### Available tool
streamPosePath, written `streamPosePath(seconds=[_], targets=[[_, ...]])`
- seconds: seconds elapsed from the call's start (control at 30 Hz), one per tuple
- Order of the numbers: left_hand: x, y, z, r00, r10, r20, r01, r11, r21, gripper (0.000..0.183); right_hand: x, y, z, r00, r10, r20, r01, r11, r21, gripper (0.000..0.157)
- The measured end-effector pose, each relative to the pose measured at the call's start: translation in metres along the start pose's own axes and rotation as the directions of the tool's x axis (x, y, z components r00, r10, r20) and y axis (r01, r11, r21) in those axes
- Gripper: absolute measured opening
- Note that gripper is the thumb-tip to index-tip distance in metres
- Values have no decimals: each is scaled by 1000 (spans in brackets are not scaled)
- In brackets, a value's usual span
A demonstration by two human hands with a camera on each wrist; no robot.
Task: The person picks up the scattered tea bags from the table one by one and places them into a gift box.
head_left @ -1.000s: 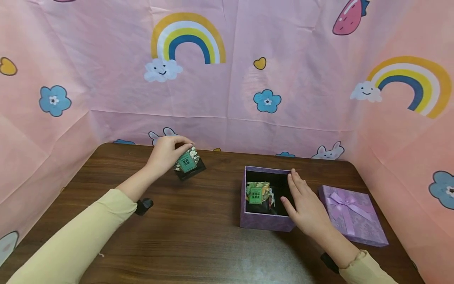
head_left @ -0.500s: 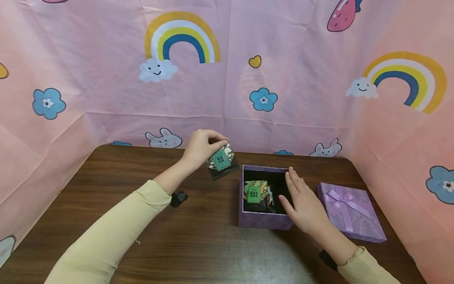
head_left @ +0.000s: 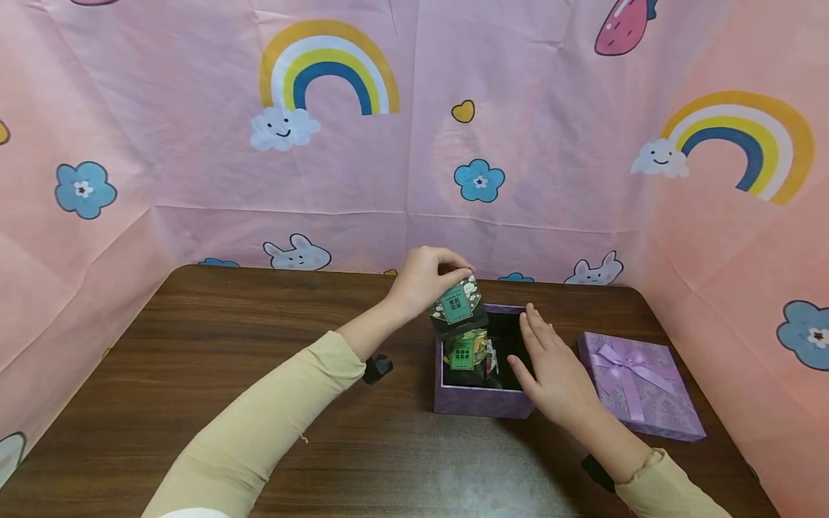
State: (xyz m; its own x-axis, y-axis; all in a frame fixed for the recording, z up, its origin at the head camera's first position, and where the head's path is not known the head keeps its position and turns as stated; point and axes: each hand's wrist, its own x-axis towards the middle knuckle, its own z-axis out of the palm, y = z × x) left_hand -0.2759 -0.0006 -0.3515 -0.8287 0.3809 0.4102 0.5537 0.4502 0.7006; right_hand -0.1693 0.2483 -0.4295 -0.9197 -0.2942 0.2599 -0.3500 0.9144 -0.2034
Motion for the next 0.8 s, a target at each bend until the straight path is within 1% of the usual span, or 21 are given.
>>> streamPosePath(seconds=[0.2,0.4,0.57,0.8], targets=[[-1,6,18,998,32,57,-32,999,3,15,0,1,1,1000,-6,-2,6,1000,7,72],[-3,3,33,994,57,99,-61,997,39,15,-1,1,2,1000,-8,-3,8,1000,12,72],[-6,-1,41,988,57,141,-68,995,78,15,-1,1,2,1000,-7,-2,7,1000,13,72],[-11,-7,47,981,43,192,-61,994,89,14,-1,2,2,1000,-14,-20,14,1000,10,72]])
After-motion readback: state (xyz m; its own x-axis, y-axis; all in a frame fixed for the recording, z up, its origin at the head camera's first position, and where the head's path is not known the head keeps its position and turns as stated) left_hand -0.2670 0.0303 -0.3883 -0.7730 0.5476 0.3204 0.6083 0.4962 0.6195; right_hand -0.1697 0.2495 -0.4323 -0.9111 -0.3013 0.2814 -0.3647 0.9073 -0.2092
